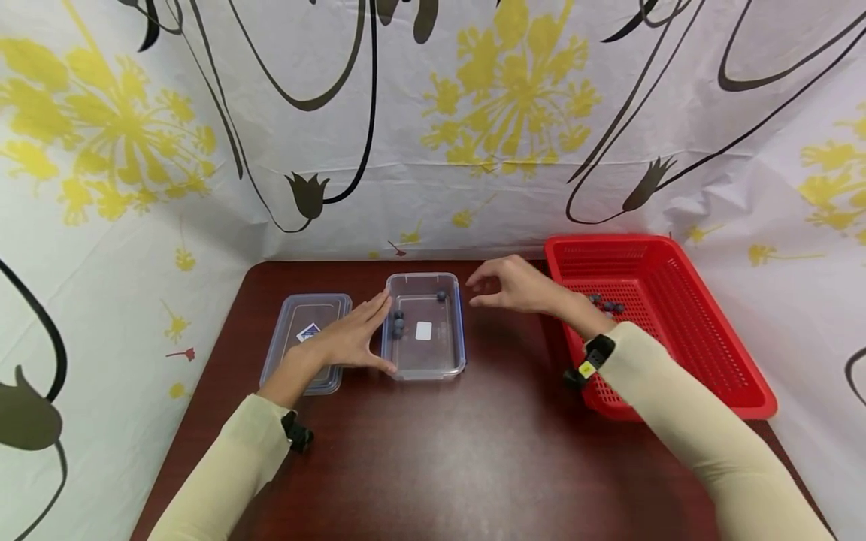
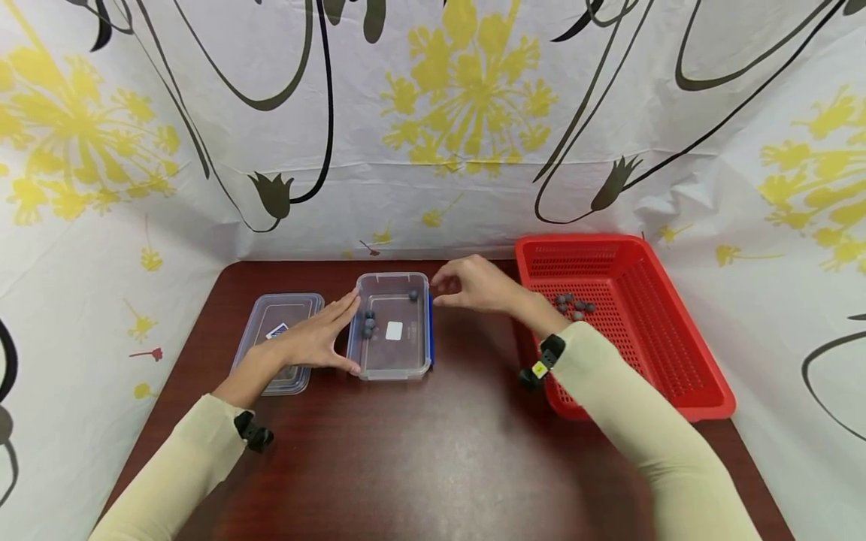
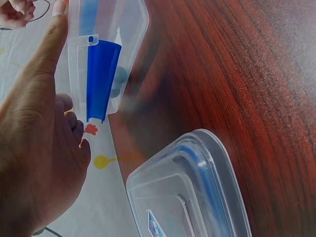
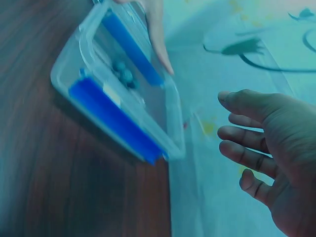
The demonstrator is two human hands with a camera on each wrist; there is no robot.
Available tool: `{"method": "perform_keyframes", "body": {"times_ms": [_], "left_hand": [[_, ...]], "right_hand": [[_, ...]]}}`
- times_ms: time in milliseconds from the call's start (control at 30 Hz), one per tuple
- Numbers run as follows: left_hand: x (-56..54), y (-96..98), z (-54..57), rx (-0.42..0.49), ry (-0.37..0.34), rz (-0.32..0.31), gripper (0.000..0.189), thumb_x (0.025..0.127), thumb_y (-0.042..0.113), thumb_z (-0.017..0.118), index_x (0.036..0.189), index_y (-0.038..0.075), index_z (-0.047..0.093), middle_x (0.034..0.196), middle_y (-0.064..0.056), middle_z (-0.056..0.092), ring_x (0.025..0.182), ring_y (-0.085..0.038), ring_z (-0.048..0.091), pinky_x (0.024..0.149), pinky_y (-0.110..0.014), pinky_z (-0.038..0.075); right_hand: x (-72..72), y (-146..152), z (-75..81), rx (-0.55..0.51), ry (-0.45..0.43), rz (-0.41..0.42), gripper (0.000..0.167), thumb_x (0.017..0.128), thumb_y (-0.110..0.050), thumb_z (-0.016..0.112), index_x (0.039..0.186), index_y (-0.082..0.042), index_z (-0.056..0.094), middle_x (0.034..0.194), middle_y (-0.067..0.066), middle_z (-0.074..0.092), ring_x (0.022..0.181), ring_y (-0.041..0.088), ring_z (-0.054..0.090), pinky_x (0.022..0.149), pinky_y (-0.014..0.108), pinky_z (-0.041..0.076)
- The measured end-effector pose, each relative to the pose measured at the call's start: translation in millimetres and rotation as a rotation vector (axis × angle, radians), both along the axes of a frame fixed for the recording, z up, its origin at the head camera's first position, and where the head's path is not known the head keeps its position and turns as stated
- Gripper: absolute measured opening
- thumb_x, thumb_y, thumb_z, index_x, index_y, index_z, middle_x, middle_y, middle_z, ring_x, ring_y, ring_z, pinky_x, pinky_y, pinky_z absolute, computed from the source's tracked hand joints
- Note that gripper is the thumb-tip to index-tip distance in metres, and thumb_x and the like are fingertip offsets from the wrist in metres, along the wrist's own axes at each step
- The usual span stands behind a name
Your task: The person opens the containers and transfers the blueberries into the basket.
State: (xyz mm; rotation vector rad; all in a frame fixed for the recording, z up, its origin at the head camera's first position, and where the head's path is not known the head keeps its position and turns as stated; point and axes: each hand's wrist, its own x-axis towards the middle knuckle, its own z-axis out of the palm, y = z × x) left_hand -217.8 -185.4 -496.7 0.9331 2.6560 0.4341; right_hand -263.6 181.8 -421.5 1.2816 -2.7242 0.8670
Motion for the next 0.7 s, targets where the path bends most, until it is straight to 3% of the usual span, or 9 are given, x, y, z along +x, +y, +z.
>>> {"method": "perform_keyframes", "body": {"times_ms": [233,700], "left_hand": [[0.4,-0.7,-0.7,0.009,-0.018,0.008,0.14,0.079,0.076,0.079,0.17,0.006,0.0,0.179,-0.01,-0.009,0.164,-0.032,0.003,0.131,-0.055,0.011],[-1.4,0.2,0.0,-0.01,-0.01,0.001,0.138,0.08,0.075,0.078,0.17,0.004,0.001,0.178,-0.013,-0.008,0.164,-0.032,-0.002,0.131,-0.056,0.011]], "right_hand": [[-5.3,-46.0,-22.3,-0.015,-0.054,0.081,0.027,0.088,-0.02,0.089,0.11,-0.007,0.081,0.098,0.006,0.078,0.082,0.015,0.072,0.077,0.039,0.061],[-2.7,-108.5,-64.8,0.079,-0.252,0.073,0.033,0.091,-0.013,0.085,0.118,0.005,0.077,0.105,0.015,0.079,0.089,0.016,0.074,0.08,0.027,0.061]]}}
